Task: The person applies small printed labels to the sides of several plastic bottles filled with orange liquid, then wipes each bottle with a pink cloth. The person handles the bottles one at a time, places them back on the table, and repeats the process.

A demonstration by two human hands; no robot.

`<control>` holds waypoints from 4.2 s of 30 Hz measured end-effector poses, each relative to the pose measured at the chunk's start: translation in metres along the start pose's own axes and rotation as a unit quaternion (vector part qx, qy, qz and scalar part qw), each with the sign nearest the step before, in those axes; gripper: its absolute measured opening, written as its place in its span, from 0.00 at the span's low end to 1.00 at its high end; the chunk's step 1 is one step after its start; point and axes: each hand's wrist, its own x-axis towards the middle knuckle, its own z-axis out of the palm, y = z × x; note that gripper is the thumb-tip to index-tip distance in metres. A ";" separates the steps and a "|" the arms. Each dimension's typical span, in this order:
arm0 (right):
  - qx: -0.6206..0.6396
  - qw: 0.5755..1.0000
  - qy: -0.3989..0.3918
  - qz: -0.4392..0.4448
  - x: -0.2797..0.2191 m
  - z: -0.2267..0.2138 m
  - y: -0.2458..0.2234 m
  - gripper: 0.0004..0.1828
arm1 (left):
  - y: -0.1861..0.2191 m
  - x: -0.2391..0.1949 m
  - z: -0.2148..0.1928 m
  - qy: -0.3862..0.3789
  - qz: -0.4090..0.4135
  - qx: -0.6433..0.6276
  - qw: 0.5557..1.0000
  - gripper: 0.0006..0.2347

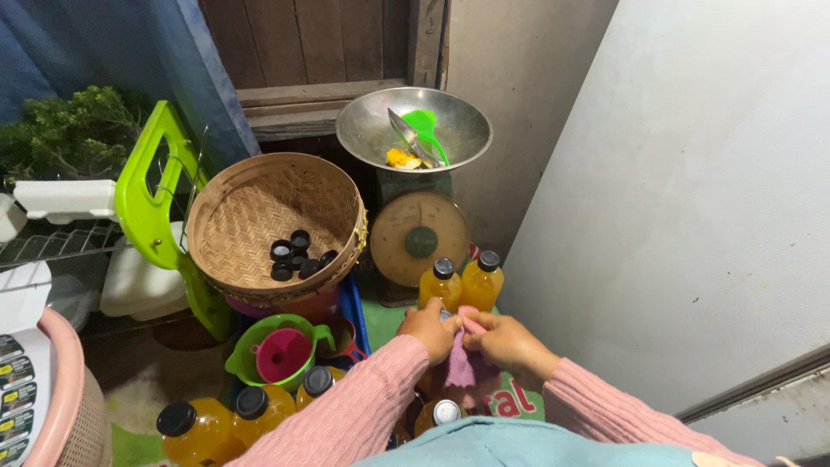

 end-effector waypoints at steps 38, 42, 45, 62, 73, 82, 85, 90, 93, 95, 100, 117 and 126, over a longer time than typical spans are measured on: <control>0.093 0.990 -0.053 0.094 0.016 0.020 0.054 0.26 | -0.003 -0.017 0.009 0.044 0.040 0.053 0.997 0.22; 0.108 0.991 -0.036 0.067 0.012 0.011 0.033 0.30 | -0.003 -0.011 0.010 0.036 0.026 0.042 0.998 0.22; 0.070 0.997 0.013 0.000 -0.001 0.006 0.012 0.30 | -0.004 -0.009 0.010 0.027 0.017 0.044 0.999 0.22; 0.046 0.987 -0.155 0.017 0.021 -0.016 0.022 0.28 | 0.010 -0.010 0.030 0.085 -0.098 0.004 0.991 0.25; -0.075 0.991 -0.039 -0.101 0.003 0.000 0.029 0.38 | 0.012 -0.017 0.007 0.029 -0.094 -0.013 0.995 0.27; 0.087 0.989 -0.111 0.045 0.007 0.013 0.035 0.33 | -0.007 -0.002 0.012 0.037 0.029 -0.063 0.997 0.24; 0.068 0.996 -0.043 0.045 -0.018 0.006 0.005 0.38 | -0.014 -0.001 0.014 0.043 0.073 -0.052 0.995 0.21; 0.054 0.998 -0.019 0.025 -0.044 0.016 -0.019 0.38 | -0.016 0.003 0.013 0.047 0.087 -0.034 0.995 0.20; 0.102 0.994 -0.037 0.008 -0.032 0.022 -0.004 0.36 | -0.017 0.005 0.014 0.059 0.085 -0.042 0.994 0.20; 0.159 0.985 -0.070 0.005 -0.015 0.016 0.012 0.37 | -0.017 0.004 0.014 0.060 0.075 -0.060 0.994 0.21; 0.234 0.964 -0.123 0.022 0.023 0.006 0.055 0.42 | -0.015 0.002 0.014 0.060 0.063 -0.056 0.995 0.20; 0.080 0.997 -0.006 -0.019 -0.005 0.009 0.015 0.33 | -0.015 -0.002 0.012 0.063 0.075 -0.041 0.994 0.21; 0.153 0.982 -0.058 0.094 0.012 0.023 0.048 0.36 | -0.010 -0.011 0.007 0.055 0.067 -0.060 0.994 0.20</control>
